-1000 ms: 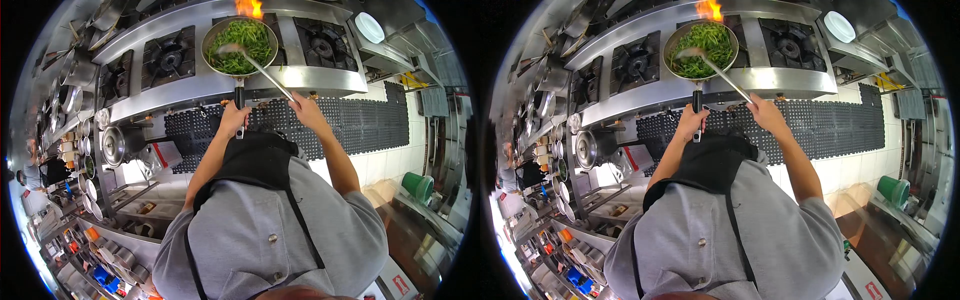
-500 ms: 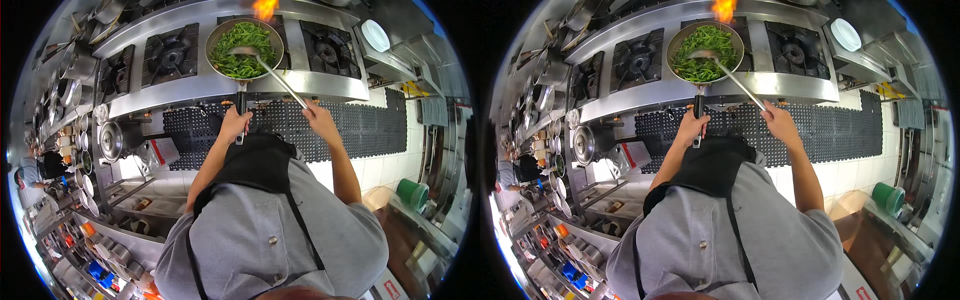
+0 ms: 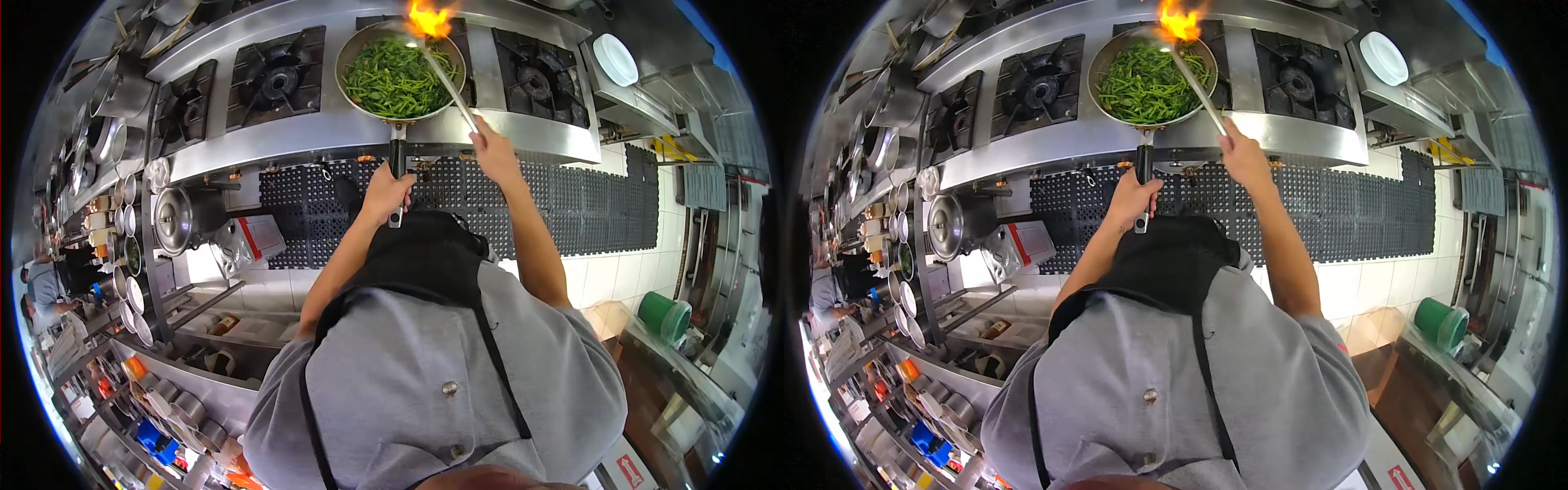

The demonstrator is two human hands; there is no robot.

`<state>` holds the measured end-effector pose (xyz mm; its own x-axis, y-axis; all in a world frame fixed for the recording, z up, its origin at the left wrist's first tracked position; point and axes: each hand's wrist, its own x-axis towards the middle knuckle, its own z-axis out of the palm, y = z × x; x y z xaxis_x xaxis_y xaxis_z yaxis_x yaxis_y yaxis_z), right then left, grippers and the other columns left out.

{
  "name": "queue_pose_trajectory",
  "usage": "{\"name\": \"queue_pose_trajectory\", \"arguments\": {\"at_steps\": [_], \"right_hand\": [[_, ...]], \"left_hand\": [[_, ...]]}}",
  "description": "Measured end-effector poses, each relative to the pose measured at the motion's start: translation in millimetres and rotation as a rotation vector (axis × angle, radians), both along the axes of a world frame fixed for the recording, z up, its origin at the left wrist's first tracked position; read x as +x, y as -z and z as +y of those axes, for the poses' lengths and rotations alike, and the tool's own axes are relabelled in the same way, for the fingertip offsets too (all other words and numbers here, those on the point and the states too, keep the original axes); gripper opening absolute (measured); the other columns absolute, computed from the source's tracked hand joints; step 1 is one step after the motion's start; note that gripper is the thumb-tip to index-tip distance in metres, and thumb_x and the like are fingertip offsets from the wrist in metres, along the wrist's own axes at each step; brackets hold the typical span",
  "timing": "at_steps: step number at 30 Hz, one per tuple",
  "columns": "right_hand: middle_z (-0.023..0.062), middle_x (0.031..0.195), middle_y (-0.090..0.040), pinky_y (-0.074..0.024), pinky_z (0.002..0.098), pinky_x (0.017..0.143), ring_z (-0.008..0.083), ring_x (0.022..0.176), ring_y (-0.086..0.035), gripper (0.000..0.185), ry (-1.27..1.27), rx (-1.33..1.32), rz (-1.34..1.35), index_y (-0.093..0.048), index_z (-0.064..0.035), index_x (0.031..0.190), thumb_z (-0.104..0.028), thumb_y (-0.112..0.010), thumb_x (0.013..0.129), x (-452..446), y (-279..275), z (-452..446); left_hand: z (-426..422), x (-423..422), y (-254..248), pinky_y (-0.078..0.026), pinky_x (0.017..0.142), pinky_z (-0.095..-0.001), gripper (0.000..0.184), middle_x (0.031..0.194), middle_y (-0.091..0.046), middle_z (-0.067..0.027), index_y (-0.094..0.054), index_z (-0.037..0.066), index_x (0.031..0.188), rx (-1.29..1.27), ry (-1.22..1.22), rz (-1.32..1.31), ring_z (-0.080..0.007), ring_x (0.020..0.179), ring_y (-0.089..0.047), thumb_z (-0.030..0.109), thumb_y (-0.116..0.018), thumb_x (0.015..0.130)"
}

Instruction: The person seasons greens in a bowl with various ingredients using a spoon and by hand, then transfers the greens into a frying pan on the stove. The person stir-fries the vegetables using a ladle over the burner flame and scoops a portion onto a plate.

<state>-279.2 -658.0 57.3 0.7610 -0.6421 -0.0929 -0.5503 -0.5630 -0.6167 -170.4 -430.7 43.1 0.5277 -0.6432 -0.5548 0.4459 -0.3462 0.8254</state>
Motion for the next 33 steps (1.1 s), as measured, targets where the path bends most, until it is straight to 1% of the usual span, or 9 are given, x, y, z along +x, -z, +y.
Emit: {"name": "queue_pose_trajectory", "arguments": {"at_steps": [4, 10, 13, 16, 19, 22, 24, 29, 33], "right_hand": [[0.0275, 0.089, -0.067, -0.0505, 0.0536, 0.077, 0.0484, 0.085, -0.064, 0.043, -0.185, -0.102, 0.009, -0.056, -0.016, 0.138, -0.027, -0.059, 0.097, -52.4, -20.5, -1.8], [0.0292, 0.083, -0.066, -0.0499, 0.0556, 0.075, 0.0481, 0.082, -0.064, 0.04, -0.022, -0.166, 0.058, -0.056, -0.0158, 0.136, -0.026, -0.058, 0.097, -37.4, -10.2, -2.2], [0.0267, 0.09, -0.067, -0.0507, 0.0521, 0.075, 0.0464, 0.086, -0.065, 0.043, -0.217, -0.158, -0.063, -0.055, -0.0154, 0.138, -0.027, -0.059, 0.097, -29.4, -4.0, 12.7], [0.0258, 0.091, -0.068, -0.0513, 0.0502, 0.075, 0.0457, 0.085, -0.065, 0.044, -0.177, -0.018, 0.124, -0.055, -0.0162, 0.14, -0.027, -0.06, 0.097, -74.2, -64.6, 15.7], [0.0257, 0.088, -0.067, -0.0517, 0.0492, 0.074, 0.0456, 0.084, -0.065, 0.046, -0.164, 0.075, -0.068, -0.053, -0.0174, 0.142, -0.027, -0.06, 0.097, -116.9, -68.5, 6.2], [0.0227, 0.083, -0.067, -0.0511, 0.0395, 0.067, 0.0422, 0.065, -0.057, 0.045, -0.17, 0.058, 0.034, -0.054, -0.0162, 0.142, -0.018, -0.06, 0.098, -108.8, -55.8, -0.5], [0.0223, 0.083, -0.067, -0.0512, 0.038, 0.07, 0.0376, 0.068, -0.063, 0.046, -0.09, -0.23, 0.221, -0.052, -0.015, 0.144, -0.017, -0.058, 0.098, -70.0, -40.9, 6.6], [0.0275, 0.098, -0.067, -0.0507, 0.0495, 0.078, 0.0461, 0.091, -0.065, 0.043, -0.099, 0.129, -0.047, -0.056, -0.0161, 0.139, -0.023, -0.06, 0.097, -107.8, -54.8, -1.0], [0.0263, 0.097, -0.068, -0.0511, 0.0514, 0.078, 0.0462, 0.09, -0.066, 0.045, -0.095, -0.168, 0.215, -0.052, -0.0171, 0.143, -0.025, -0.058, 0.098, -80.3, -58.5, 6.1]], "left_hand": [[1.2, 1.8, -10.9, -0.046, 0.041, -0.0312, 0.018, 0.066, -0.055, -0.0037, -0.049, 0.002, 0.096, 0.047, 0.002, 0.017, -0.0136, 0.048, -0.054, 0.009, -0.064, 0.09], [4.3, -2.4, -4.9, -0.046, 0.042, -0.0304, 0.016, 0.064, -0.054, -0.0016, -0.05, 0.007, 0.092, 0.049, -0.008, 0.005, -0.0128, 0.048, -0.053, 0.011, -0.065, 0.09], [2.3, 0.6, -3.2, -0.046, 0.042, -0.0303, 0.016, 0.065, -0.054, -0.001, -0.05, 0.007, 0.092, 0.015, 0.014, -0.021, -0.0125, 0.048, -0.053, 0.012, -0.066, 0.09], [1.8, -1.7, -6.3, -0.046, 0.042, -0.0299, 0.015, 0.065, -0.054, -0.0007, -0.05, 0.007, 0.092, 0.041, -0.004, 0.018, -0.0123, 0.048, -0.053, 0.011, -0.065, 0.09], [11.9, -3.8, -6.2, -0.045, 0.042, -0.0313, 0.016, 0.064, -0.054, -0.0031, -0.05, 0.004, 0.095, 0.024, -0.009, 0.001, -0.0136, 0.048, -0.054, 0.009, -0.064, 0.089], [5.5, -1.0, -4.1, -0.046, 0.042, -0.0298, 0.016, 0.064, -0.054, -0.0005, -0.05, 0.008, 0.092, 0.02, -0.006, 0.022, -0.0121, 0.048, -0.053, 0.01, -0.066, 0.09], [3.3, -2.4, 4.9, -0.046, 0.041, -0.0298, 0.016, 0.064, -0.054, -0.0004, -0.051, 0.007, 0.092, -0.003, -0.021, 0.027, -0.012, 0.048, -0.054, 0.011, -0.066, 0.09], [2.4, 3.5, -4.2, -0.046, 0.041, -0.0297, 0.015, 0.063, -0.054, -0.0008, -0.052, 0.006, 0.089, 0.011, -0.01, -0.011, -0.0118, 0.048, -0.054, 0.01, -0.066, 0.089], [-1.2, -0.2, -3.7, -0.046, 0.041, -0.03, 0.015, 0.064, -0.054, -0.0011, -0.054, 0.005, 0.089, 0.002, -0.018, 0.012, -0.0118, 0.048, -0.054, 0.012, -0.067, 0.089]]}}
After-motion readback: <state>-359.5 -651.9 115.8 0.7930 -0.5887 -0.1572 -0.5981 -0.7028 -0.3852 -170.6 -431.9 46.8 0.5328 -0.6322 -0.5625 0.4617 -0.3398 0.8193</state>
